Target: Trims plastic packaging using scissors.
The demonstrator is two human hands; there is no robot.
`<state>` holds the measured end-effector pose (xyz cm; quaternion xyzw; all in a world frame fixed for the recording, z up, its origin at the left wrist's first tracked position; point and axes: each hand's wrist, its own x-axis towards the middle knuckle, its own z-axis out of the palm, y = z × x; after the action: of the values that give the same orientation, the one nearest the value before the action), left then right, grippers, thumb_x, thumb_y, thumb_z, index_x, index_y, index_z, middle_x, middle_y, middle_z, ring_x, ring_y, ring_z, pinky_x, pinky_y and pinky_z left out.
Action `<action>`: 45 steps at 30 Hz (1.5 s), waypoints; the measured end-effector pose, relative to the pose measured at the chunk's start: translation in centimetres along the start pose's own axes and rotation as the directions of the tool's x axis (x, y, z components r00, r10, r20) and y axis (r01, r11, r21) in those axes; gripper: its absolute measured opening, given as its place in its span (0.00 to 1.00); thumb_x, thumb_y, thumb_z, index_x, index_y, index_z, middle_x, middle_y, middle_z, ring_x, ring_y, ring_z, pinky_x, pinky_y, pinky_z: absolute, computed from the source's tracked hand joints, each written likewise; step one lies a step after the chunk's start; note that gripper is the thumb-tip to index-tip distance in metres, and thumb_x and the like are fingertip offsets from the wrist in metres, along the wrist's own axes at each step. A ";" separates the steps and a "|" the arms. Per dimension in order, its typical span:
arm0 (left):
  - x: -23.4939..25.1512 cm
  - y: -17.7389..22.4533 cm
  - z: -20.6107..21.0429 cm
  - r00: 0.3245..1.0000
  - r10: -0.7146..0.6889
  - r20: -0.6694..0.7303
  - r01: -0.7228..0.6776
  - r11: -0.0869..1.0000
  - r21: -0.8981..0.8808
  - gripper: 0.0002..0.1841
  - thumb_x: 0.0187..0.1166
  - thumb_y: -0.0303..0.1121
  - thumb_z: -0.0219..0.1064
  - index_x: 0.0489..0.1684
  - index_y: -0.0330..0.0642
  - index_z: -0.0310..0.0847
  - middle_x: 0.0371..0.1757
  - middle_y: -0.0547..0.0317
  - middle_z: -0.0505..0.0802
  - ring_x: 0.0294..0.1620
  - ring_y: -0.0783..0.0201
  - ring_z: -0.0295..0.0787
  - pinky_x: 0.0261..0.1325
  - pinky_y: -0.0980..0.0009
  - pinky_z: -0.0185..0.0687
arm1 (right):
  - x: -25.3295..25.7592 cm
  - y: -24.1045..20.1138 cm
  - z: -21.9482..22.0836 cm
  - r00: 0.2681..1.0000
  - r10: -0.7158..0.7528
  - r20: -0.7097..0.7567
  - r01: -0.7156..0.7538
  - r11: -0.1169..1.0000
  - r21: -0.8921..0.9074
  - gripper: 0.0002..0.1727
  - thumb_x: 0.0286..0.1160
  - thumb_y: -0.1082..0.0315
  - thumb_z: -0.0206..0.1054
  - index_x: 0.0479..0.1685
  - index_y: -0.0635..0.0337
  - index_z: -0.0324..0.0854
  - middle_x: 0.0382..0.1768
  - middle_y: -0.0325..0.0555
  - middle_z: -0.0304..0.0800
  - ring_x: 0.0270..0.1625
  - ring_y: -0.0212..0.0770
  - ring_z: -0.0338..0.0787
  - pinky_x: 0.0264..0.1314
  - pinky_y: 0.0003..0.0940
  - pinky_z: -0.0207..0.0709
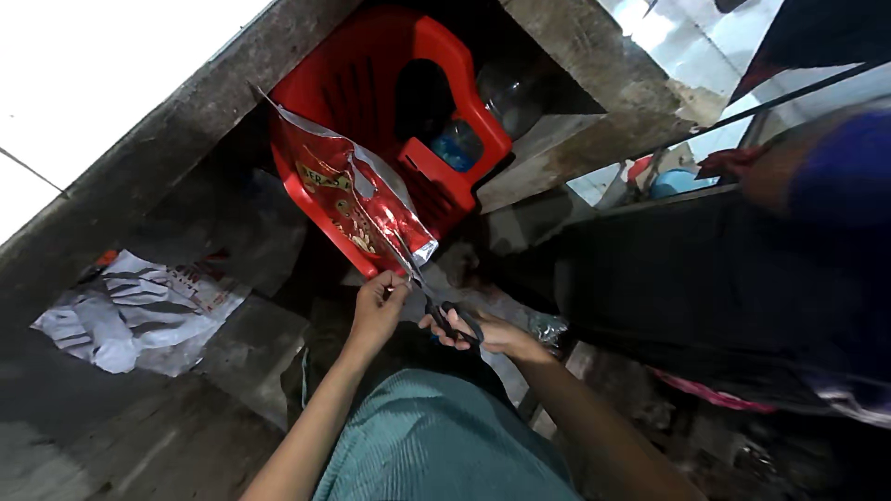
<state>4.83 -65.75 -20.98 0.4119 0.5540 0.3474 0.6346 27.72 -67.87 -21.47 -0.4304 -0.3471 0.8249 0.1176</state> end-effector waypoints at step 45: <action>1.0 2.2 0.3 0.994 0.081 -0.070 -0.047 0.920 0.389 0.10 0.81 0.36 0.71 0.47 0.39 0.89 0.41 0.56 0.94 0.41 0.64 0.91 0.50 0.62 0.87 | -6.0 0.5 -2.5 0.984 0.144 0.103 -0.129 0.982 -0.134 0.40 0.57 0.21 0.69 0.53 0.45 0.86 0.26 0.19 0.83 0.22 0.16 0.78 0.24 0.13 0.73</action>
<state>5.33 -63.97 -19.33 0.5318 0.6242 0.2688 0.5052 33.37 -69.95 -19.04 -0.4126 -0.3745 0.8302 0.0133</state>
